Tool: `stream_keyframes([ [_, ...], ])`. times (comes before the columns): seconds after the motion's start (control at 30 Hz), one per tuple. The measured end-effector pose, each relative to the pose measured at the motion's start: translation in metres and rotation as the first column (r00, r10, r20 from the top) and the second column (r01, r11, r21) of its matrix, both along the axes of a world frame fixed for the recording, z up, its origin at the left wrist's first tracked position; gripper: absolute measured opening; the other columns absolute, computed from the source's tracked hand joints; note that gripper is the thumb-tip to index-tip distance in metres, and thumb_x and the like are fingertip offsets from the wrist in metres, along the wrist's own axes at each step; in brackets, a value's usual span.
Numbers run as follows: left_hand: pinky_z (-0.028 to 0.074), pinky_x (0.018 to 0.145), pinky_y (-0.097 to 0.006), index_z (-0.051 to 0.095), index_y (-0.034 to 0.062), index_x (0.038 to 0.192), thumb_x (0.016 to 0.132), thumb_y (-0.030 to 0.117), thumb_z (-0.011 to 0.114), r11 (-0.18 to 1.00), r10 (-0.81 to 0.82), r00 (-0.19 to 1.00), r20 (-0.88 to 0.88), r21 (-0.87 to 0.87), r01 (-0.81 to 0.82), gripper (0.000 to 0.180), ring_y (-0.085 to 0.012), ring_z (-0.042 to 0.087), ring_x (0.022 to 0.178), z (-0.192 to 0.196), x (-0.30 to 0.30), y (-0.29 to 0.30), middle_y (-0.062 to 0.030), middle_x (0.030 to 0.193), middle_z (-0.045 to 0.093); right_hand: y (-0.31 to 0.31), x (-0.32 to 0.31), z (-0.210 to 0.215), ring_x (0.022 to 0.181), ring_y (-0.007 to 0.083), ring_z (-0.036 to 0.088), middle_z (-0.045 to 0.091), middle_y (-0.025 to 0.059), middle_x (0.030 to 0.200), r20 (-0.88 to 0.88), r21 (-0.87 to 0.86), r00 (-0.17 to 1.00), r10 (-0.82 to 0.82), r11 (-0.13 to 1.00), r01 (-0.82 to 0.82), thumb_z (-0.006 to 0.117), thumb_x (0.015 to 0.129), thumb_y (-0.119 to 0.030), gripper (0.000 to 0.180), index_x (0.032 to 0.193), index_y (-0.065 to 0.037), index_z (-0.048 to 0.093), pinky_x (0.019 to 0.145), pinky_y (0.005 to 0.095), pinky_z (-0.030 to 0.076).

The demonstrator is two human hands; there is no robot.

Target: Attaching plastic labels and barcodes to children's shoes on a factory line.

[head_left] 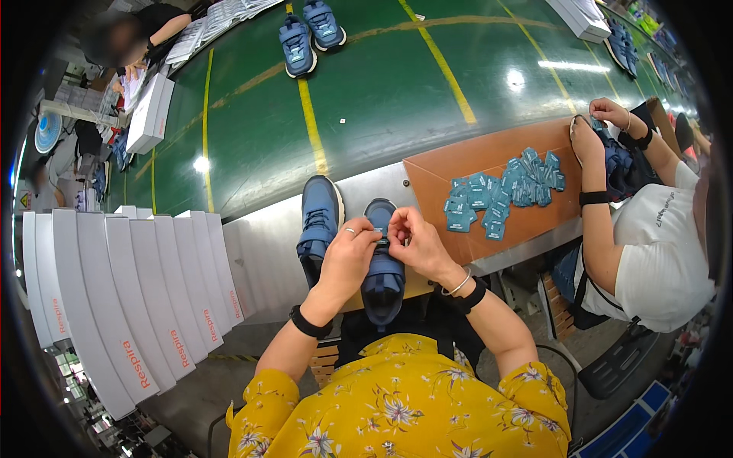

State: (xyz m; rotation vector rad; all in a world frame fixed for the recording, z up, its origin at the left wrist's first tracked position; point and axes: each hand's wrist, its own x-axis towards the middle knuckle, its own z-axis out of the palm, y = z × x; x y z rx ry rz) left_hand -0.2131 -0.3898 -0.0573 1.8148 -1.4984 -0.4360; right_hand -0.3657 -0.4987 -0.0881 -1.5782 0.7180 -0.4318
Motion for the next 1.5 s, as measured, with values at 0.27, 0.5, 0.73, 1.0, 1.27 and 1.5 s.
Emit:
stream_keyframes([
  [0.27,0.055,0.076,-0.036,0.074,0.0010,0.102,0.084,0.000,0.076,0.999,0.037,0.999,-0.019,0.037,-0.036,0.018,-0.0278,0.067,0.086,0.009,-0.005,0.010,-0.0118,0.100,0.064,0.001,0.000,0.001,0.075,0.0104,0.055,0.060,0.0018,0.082,0.002,0.031,1.000,0.010,0.999,-0.010,0.070,0.081,0.000,0.034,0.109,-0.004,0.051,0.072,0.0264,0.051],
  [0.5,0.055,0.076,-0.036,0.073,0.0012,0.098,0.083,0.001,0.076,0.997,0.062,0.998,0.030,-0.040,-0.061,0.015,-0.0287,0.066,0.088,-0.001,-0.007,0.012,-0.0110,0.099,0.064,0.003,0.001,0.001,0.072,0.0105,0.056,0.060,0.0016,0.082,0.025,0.032,0.999,-0.020,0.999,0.019,0.072,0.080,-0.001,0.032,0.106,-0.004,0.052,0.070,0.0265,0.052],
  [0.73,0.055,0.079,-0.037,0.073,0.0012,0.100,0.085,0.002,0.074,0.998,0.043,0.998,0.046,-0.049,-0.040,0.015,-0.0309,0.066,0.090,-0.002,-0.006,0.005,-0.0120,0.100,0.064,-0.001,0.000,0.007,0.071,0.0136,0.060,0.063,0.0050,0.084,0.003,-0.051,1.000,0.013,0.999,-0.013,0.072,0.080,-0.003,0.026,0.100,-0.003,0.056,0.069,0.0278,0.053],
  [1.0,0.055,0.080,-0.041,0.068,0.0002,0.100,0.086,0.000,0.071,0.999,0.034,0.999,-0.025,-0.022,-0.034,0.014,-0.0345,0.066,0.094,0.000,-0.004,0.002,-0.0141,0.103,0.064,-0.003,0.000,0.018,0.075,0.0206,0.067,0.066,0.0085,0.091,-0.001,-0.214,0.998,0.066,0.975,-0.064,0.072,0.084,-0.002,0.019,0.102,-0.002,0.066,0.069,0.0321,0.055],
  [1.27,0.054,0.081,-0.044,0.063,-0.0004,0.108,0.092,-0.003,0.062,0.983,0.182,0.983,0.014,-0.001,-0.182,0.016,-0.0406,0.065,0.094,0.021,-0.012,0.031,-0.0175,0.104,0.063,0.001,0.004,0.023,0.090,0.0314,0.065,0.066,0.0091,0.102,-0.086,-0.445,0.990,0.109,0.885,-0.136,0.073,0.082,-0.004,0.022,0.104,-0.006,0.070,0.082,0.0373,0.056],
  [1.5,0.056,0.076,-0.047,0.060,-0.0021,0.116,0.092,-0.002,0.058,0.963,0.127,0.989,0.073,0.230,-0.140,0.024,-0.0425,0.067,0.090,0.021,-0.009,0.037,-0.0193,0.111,0.061,-0.010,0.026,0.032,0.113,0.0316,0.058,0.066,0.0091,0.118,-0.117,-0.548,0.955,0.272,0.785,-0.290,0.073,0.081,-0.008,0.027,0.108,-0.008,0.073,0.098,0.0405,0.050],
])
